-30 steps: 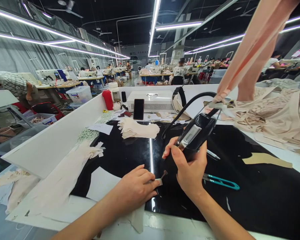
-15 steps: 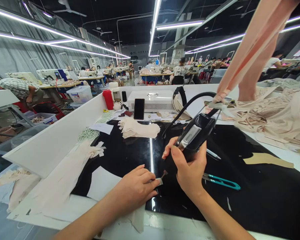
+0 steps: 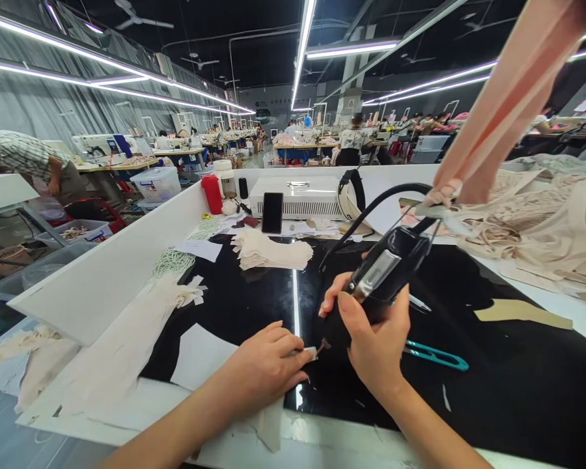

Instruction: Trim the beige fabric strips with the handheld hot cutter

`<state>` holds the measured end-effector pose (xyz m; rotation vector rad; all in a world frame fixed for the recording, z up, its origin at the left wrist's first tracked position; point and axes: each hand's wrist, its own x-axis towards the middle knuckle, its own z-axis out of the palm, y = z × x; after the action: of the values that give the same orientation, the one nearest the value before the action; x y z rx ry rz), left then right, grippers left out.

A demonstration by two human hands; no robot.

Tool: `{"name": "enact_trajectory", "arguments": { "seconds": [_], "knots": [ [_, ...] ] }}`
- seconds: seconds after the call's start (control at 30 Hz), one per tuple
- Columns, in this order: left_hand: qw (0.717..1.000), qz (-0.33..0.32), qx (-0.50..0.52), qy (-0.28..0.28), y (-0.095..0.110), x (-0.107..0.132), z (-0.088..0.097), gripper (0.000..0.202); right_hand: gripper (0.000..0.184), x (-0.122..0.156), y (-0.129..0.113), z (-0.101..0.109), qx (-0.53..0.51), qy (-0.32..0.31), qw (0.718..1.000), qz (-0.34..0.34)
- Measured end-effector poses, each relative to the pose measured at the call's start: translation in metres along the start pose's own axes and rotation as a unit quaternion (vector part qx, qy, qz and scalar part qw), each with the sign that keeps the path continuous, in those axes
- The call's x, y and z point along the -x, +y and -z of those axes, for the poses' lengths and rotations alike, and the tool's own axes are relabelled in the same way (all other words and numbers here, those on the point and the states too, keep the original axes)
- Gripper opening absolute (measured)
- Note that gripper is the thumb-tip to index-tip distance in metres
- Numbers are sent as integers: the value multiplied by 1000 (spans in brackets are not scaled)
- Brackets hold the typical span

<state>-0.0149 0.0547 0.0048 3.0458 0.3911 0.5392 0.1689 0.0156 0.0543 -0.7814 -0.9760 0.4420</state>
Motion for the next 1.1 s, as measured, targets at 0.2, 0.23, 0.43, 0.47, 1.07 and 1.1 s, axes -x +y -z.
{"name": "enact_trajectory", "arguments": {
  "seconds": [0.2, 0.23, 0.43, 0.47, 1.07, 1.1],
  "knots": [
    [1000, -1, 9, 3, 0, 0, 0, 26, 27, 0, -2, 0, 10, -2, 1000, 0],
    [1000, -2, 11, 5, 0, 0, 0, 25, 28, -1, -2, 0, 9, -1, 1000, 2],
    [1000, -7, 16, 13, -1, 1, 1, 23, 32, -4, 2, 0, 1, 17, 1000, 2],
    [1000, -8, 16, 13, -1, 1, 1, 23, 33, -4, 3, -1, 3, 16, 1000, 2],
    [998, 30, 54, 6, 2, 22, 8, 21, 30, -2, 2, 7, 9, 6, 1000, 19],
    [998, 29, 52, 8, 2, 22, 8, 21, 29, -2, 1, 8, 10, 4, 1000, 19]
  ]
}}
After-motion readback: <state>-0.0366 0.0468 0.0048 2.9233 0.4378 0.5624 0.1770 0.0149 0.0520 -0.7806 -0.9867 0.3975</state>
